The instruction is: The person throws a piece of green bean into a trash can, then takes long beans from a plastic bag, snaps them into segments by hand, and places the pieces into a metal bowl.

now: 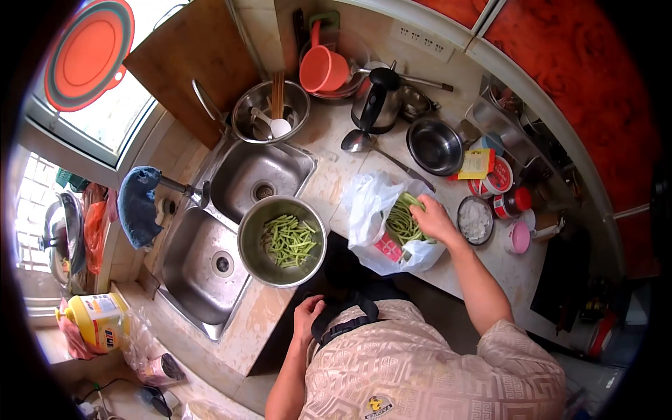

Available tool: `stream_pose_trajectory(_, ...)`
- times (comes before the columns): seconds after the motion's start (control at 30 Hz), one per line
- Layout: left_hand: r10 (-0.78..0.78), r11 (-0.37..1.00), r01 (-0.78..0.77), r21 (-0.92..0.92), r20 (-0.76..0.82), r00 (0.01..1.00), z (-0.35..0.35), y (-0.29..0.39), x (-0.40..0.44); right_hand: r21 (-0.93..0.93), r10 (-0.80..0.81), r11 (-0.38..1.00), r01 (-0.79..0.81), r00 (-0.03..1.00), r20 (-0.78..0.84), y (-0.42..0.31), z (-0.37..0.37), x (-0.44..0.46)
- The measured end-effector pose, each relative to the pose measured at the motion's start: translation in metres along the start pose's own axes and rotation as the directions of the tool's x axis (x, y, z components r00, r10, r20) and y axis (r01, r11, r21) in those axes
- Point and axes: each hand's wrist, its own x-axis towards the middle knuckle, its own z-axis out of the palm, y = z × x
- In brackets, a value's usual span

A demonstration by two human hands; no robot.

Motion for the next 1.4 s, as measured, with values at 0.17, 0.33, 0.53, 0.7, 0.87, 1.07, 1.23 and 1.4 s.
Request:
stream_pose_trajectory(0.17,-0.005,1.000,0.005,-0.018,0.038,0.999,0.004,0.031,-0.006,0.360,0.037,0.932,-0.045,0.999,0.028,-0.018,-0.024,-0.016)
stream_pose_trajectory(0.33,0.014,1.000,-0.014,0.004,0.059,0.998,0.012,0.063,-0.012,0.729,0.075,0.675,-0.110,0.994,0.081,-0.027,-0.029,-0.026)
stream_pose_trajectory(0.53,0.129,0.992,-0.129,-0.008,0.094,0.987,0.020,0.089,-0.016,0.904,0.184,0.304,-0.301,0.949,0.255,-0.060,-0.057,-0.048)
stream_pose_trajectory(0.7,0.131,0.991,-0.128,-0.033,0.102,0.986,0.027,0.123,-0.020,0.908,0.180,0.252,-0.336,0.938,0.297,-0.074,-0.070,-0.073)
stream_pose_trajectory(0.87,0.209,0.978,-0.208,-0.016,0.107,0.972,0.032,0.141,-0.017,0.910,0.130,0.320,-0.264,0.964,0.234,-0.076,-0.074,-0.087)
stream_pose_trajectory(1.07,0.233,0.971,-0.241,0.016,0.191,0.953,0.046,0.167,-0.016,0.801,0.124,0.578,-0.157,0.987,0.104,-0.057,-0.047,-0.064)
stream_pose_trajectory(1.23,0.254,0.957,-0.287,0.044,0.347,0.903,0.080,0.176,-0.005,0.897,0.118,0.398,-0.192,0.981,0.157,-0.063,-0.048,-0.073)
stream_pose_trajectory(1.4,0.416,0.825,-0.536,0.180,0.450,0.790,0.148,0.164,0.036,0.957,0.104,0.181,-0.225,0.972,0.209,-0.080,-0.053,-0.069)
